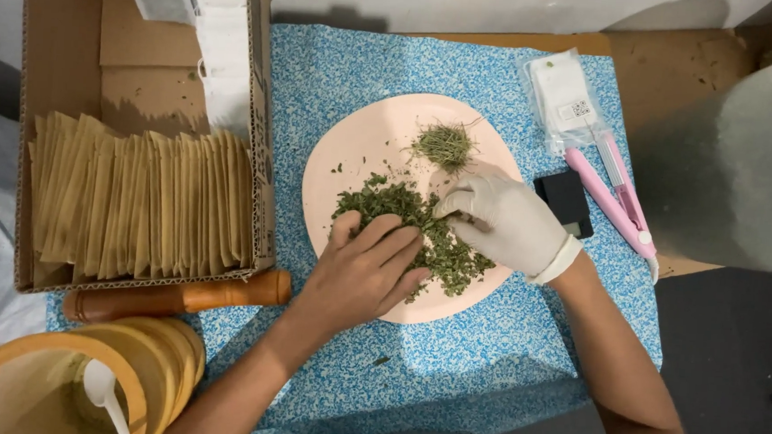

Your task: Sorting and sifting through dried tea leaves on a plate to inspect or separate them.

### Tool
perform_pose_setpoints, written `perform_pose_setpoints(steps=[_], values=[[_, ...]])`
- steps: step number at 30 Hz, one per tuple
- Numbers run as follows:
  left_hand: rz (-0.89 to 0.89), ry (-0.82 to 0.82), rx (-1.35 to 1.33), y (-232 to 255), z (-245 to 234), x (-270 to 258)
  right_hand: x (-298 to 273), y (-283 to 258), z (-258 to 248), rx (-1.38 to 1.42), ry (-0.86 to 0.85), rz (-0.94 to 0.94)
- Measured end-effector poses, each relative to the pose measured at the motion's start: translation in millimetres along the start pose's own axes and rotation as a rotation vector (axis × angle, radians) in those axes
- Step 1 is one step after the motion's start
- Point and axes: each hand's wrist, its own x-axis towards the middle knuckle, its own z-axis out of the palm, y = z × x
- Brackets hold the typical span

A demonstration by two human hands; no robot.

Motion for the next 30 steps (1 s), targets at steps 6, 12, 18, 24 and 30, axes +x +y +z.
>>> perform_pose_setpoints(steps=[6,12,18,24,30], values=[[0.006,0.022,0.008,-1.1,-2.8,0.8,1.4,-5.9,-1.6,-0.008,-0.042,-0.054],[-0.012,0.079,0.012,-0.8,0.1,-1.1,3.1,-16.2,-8.4,0.053,0.005,-0.024],[-0.054,0.055,0.059,-1.9,-8.7,5.3,-9.7,0.6,12.8,0.268,0.038,0.072],[-0.105,0.132,-0.087,5.1,-24.3,17.4,-7.3,-16.9,15.0,0.622,0.087,0.097],[-0.179,0.179,-0.219,6.4,-20.2,15.1,-7.6,-15.6,22.8,0.702,0.113,0.09]])
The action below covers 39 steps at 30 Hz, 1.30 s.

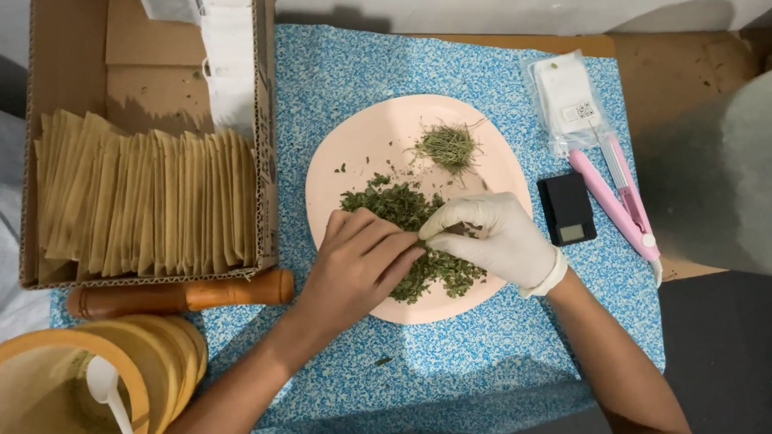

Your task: Sorting and sifting through dried tea leaves on a plate to inspect or separate them.

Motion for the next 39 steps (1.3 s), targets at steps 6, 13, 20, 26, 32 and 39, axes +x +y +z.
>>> perform_pose_setpoints(steps=[6,13,20,26,32,39], values=[[-0.04,0.019,-0.098,0.7,-2.5,0.6,-0.1,-6.7,2.6,0.012,0.054,-0.004],[-0.064,0.022,-0.13,-2.9,9.5,-5.5,-1.2,-8.9,3.3,-0.006,0.064,-0.014],[0.02,0.032,-0.079,-1.0,0.2,-1.8,-3.0,-6.3,5.6,0.008,0.075,0.006],[0.103,-0.001,0.018,3.5,-10.0,2.4,-4.2,2.8,7.8,0.077,0.037,0.037],[0.115,-0.017,0.065,2.7,-10.3,3.2,-2.1,3.6,9.7,0.032,0.014,0.023],[0.104,0.026,0.087,-18.8,10.3,-11.6,8.0,-21.0,-5.6,-0.565,0.022,-0.251]])
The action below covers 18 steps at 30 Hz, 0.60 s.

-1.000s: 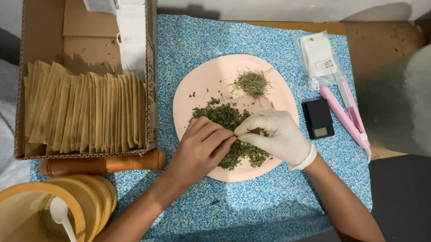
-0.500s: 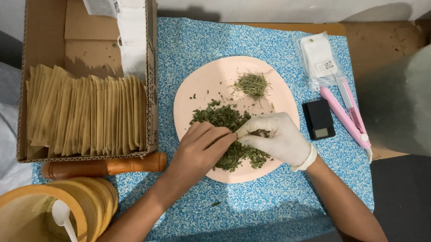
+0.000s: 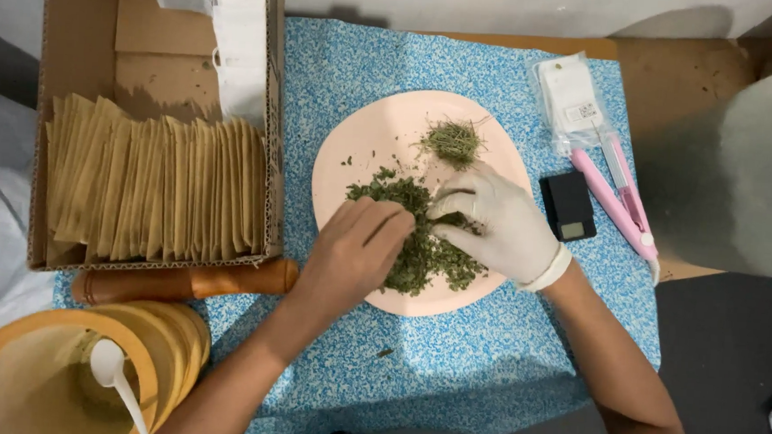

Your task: Sorting and sifting through dried tea leaves on a plate to inspect or separate them.

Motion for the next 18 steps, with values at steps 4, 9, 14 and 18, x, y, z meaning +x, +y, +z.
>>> perform_pose_setpoints(steps=[4,9,14,18], values=[[0.028,-0.01,0.014,-2.8,-0.5,2.4,-4.3,9.1,4.2,-0.193,-0.107,-0.011],[0.023,-0.06,0.088,-2.1,-2.0,3.0,-13.0,26.7,22.8,-0.235,-0.109,-0.029],[0.029,-0.062,0.133,-6.8,2.7,-1.0,-19.2,46.4,37.0,-0.206,-0.09,-0.052],[0.006,-0.088,0.152,-8.4,6.4,-4.9,-16.6,46.1,29.0,-0.092,-0.08,-0.08]])
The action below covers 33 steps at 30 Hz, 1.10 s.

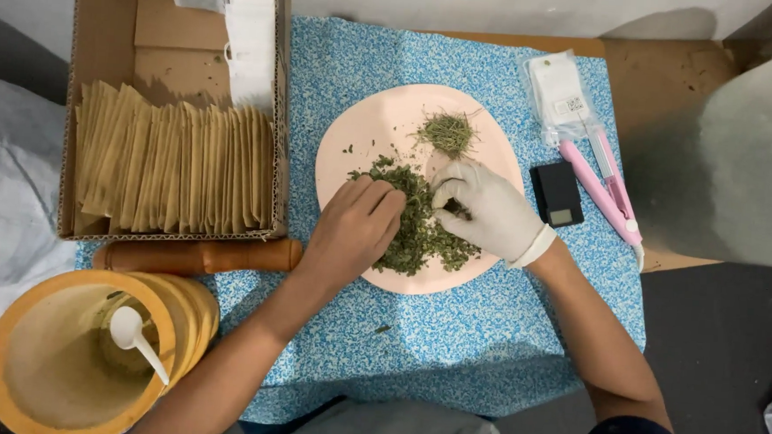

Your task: Sorting and sifting through dried tea leaves on a plate to inspect or separate them.

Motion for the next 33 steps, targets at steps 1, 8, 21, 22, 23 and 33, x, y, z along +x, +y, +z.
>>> perform_pose_setpoints(steps=[1,8,21,22,23,33], values=[[0.0,0.003,0.003,0.5,-1.2,2.0,1.1,-1.0,-4.4,-0.002,0.0,-0.004],[0.03,-0.008,-0.009,5.5,-1.6,1.2,0.4,-18.6,-23.6,0.26,0.008,-0.023],[0.052,0.071,-0.034,20.2,-17.2,10.8,3.6,-11.9,-17.4,0.521,-0.009,-0.044],[0.05,0.066,-0.03,20.9,-24.9,15.2,4.9,-12.4,-17.6,0.527,-0.009,-0.047],[0.065,0.037,-0.047,21.8,-32.5,19.2,5.8,-13.1,-17.4,0.509,-0.004,-0.068],[0.156,-0.095,-0.119,21.5,-46.6,25.6,1.1,-11.7,-3.3,0.355,-0.04,-0.157]])
